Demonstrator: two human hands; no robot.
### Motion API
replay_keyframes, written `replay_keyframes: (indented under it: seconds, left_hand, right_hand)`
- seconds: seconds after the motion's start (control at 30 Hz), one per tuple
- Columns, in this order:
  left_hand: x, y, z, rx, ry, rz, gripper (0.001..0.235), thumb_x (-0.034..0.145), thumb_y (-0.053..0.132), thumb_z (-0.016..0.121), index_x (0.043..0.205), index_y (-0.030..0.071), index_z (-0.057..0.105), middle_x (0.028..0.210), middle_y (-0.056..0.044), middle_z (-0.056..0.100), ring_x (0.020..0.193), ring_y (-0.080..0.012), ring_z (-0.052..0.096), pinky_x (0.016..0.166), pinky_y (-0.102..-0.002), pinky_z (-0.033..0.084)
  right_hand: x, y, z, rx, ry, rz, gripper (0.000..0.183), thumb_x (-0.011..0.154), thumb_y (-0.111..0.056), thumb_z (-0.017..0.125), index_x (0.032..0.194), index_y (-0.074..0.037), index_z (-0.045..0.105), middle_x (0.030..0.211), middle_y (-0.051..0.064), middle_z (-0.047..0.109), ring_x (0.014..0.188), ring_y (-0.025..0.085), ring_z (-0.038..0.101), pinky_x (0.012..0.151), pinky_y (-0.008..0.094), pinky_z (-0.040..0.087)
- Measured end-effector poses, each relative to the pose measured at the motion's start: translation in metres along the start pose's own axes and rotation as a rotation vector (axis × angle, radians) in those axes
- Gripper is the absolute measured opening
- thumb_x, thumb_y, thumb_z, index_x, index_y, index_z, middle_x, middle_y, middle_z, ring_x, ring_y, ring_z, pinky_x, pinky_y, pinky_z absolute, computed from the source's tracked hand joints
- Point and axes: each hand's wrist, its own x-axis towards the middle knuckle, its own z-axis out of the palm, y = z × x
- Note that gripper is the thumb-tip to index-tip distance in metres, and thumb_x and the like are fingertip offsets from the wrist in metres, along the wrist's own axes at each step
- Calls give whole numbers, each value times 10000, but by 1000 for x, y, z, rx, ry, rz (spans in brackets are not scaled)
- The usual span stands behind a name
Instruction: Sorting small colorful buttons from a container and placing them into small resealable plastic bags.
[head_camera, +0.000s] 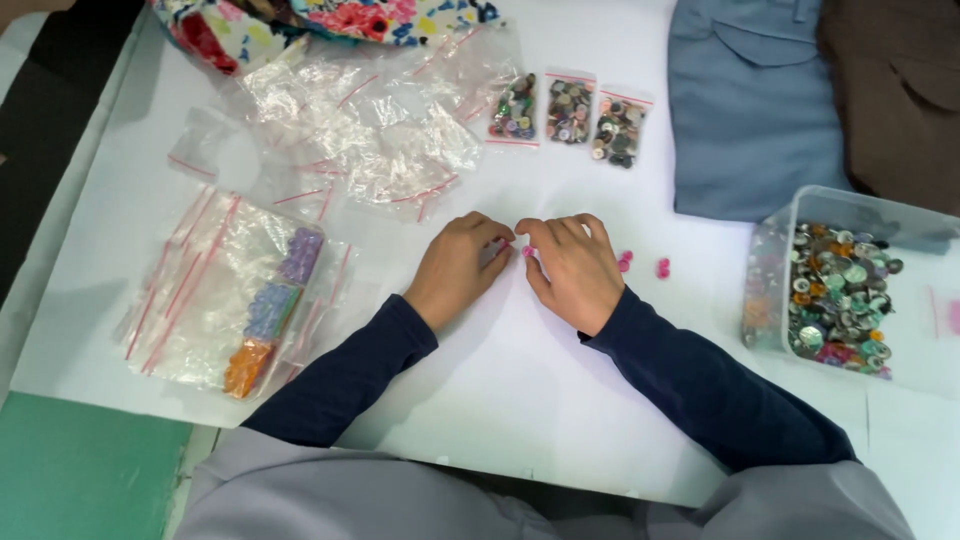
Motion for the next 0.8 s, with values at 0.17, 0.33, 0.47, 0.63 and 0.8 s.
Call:
replay_keyframes:
  seconds: [0.17,0.33,0.47,0.63,0.8]
  left_hand:
    - [-11,-14,13,-31,31,5,194,933,96,678,1120,50,704,935,-148,737,890,-298,725,756,-371,596]
    - [-14,-20,20,-36,86,46,168,938,115,682,1098,64,682,915,-138,737,873,-299,713,766,-378,562]
    - [-11,-20,15,-46,117,80,199,925,140,694,1103,54,668,960,-169,709,900,-331,698,771,-407,548]
    - [-9,-44,14,61,325,118,177,929,259,693,1051,136,655,1021,-114,652,883,-335,653,730,-444,510]
    - [-17,-56,-7,509,486,92,246,945,282,694,1135,130,655,1269,-143,585,1162,-343,570,890,-461,441]
  right_hand:
    - [7,-3,9,-11,-112,18,387,953,-98,602,1334,-108,532,923,77,721,1070,275,675,1110,524,319]
    - [10,-5,5,-57,-142,-5,415,941,-113,604,1347,-103,519,907,77,725,1041,276,696,1117,528,314]
    - [21,-9,-6,-94,-220,3,465,934,-123,593,1391,-81,517,973,123,731,1064,302,698,1125,542,314]
    - [48,-18,-13,-71,-157,-44,441,947,-144,587,1386,-103,574,1260,175,661,1210,357,619,1067,567,376]
    - [71,-38,-3,1,-131,-103,372,974,-122,614,1333,-33,648,1503,274,484,1408,463,419,1079,617,353]
